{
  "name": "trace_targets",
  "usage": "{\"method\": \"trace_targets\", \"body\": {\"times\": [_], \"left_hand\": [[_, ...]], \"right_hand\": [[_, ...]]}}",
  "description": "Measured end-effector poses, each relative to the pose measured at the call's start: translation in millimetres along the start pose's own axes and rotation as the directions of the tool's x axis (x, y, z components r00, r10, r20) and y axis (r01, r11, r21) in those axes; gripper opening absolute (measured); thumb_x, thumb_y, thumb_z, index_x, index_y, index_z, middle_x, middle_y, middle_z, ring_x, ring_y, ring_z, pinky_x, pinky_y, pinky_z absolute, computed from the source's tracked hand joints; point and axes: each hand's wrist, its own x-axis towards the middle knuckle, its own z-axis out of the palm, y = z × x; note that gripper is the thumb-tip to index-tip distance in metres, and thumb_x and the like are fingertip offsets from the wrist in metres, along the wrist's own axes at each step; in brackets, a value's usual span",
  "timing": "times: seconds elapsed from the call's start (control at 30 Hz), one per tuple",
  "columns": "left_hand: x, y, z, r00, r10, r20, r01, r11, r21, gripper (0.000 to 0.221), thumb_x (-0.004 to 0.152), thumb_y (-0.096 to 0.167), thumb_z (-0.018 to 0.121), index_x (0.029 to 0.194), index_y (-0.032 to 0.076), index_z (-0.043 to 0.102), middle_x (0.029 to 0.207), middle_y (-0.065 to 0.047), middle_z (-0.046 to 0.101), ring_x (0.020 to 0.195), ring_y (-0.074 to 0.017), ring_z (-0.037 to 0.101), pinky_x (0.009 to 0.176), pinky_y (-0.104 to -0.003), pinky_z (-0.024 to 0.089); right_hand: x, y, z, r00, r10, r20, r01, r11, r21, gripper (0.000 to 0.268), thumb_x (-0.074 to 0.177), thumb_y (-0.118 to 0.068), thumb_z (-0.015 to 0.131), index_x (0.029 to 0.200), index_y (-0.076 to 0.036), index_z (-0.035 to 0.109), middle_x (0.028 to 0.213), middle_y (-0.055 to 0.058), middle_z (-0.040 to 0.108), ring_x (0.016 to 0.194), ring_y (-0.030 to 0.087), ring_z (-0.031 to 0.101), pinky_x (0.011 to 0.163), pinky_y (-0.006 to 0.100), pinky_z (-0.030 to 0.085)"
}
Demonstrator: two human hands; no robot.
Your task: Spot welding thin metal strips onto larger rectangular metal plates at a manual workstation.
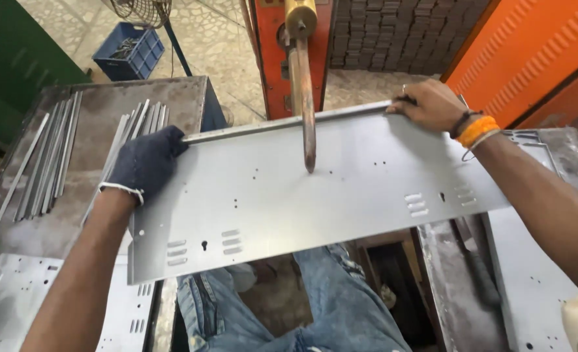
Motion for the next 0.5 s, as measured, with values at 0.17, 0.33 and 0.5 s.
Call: {"method": "trace_targets", "body": {"times": [0.17, 0.33, 0.5], "left_hand": [[-36.0, 19.4, -9.3, 1.000, 0.010, -0.023, -0.010, 0.999, -0.030, 0.020, 0.087, 0.013, 0.062, 0.107, 0.012, 0.068, 0.096, -0.020, 0.073, 0.091, -0.0434, 0.068, 0.077, -0.054, 0.052], [-79.6, 43.9, -13.2, 0.997, -0.037, 0.073, 0.036, 0.999, 0.015, 0.020, 0.088, 0.018, 0.063, 0.108, 0.014, 0.068, 0.092, -0.019, 0.073, 0.088, -0.0418, 0.070, 0.075, -0.054, 0.053], [-77.7, 47.4, -8.6, 0.997, -0.031, 0.073, 0.028, 0.998, 0.047, 0.016, 0.094, 0.020, 0.063, 0.108, 0.014, 0.069, 0.092, -0.020, 0.072, 0.086, -0.0437, 0.069, 0.073, -0.056, 0.051]], "right_hand": [[-37.6, -19.8, -2.5, 0.992, 0.096, 0.082, -0.097, 0.995, 0.015, 0.031, 0.099, -0.035, 0.065, 0.101, -0.006, 0.076, 0.079, 0.015, 0.073, 0.064, 0.032, 0.067, 0.061, 0.047, 0.050], [-88.5, -40.9, -0.9, 0.988, 0.132, 0.080, -0.126, 0.988, -0.084, 0.028, 0.101, -0.033, 0.065, 0.103, -0.007, 0.076, 0.074, 0.015, 0.070, 0.060, 0.034, 0.066, 0.060, 0.047, 0.049], [-96.7, -41.9, -2.5, 0.999, -0.036, -0.022, 0.036, 0.999, 0.006, 0.025, 0.100, -0.030, 0.066, 0.099, -0.006, 0.073, 0.078, 0.016, 0.070, 0.073, 0.038, 0.067, 0.065, 0.048, 0.049]]}}
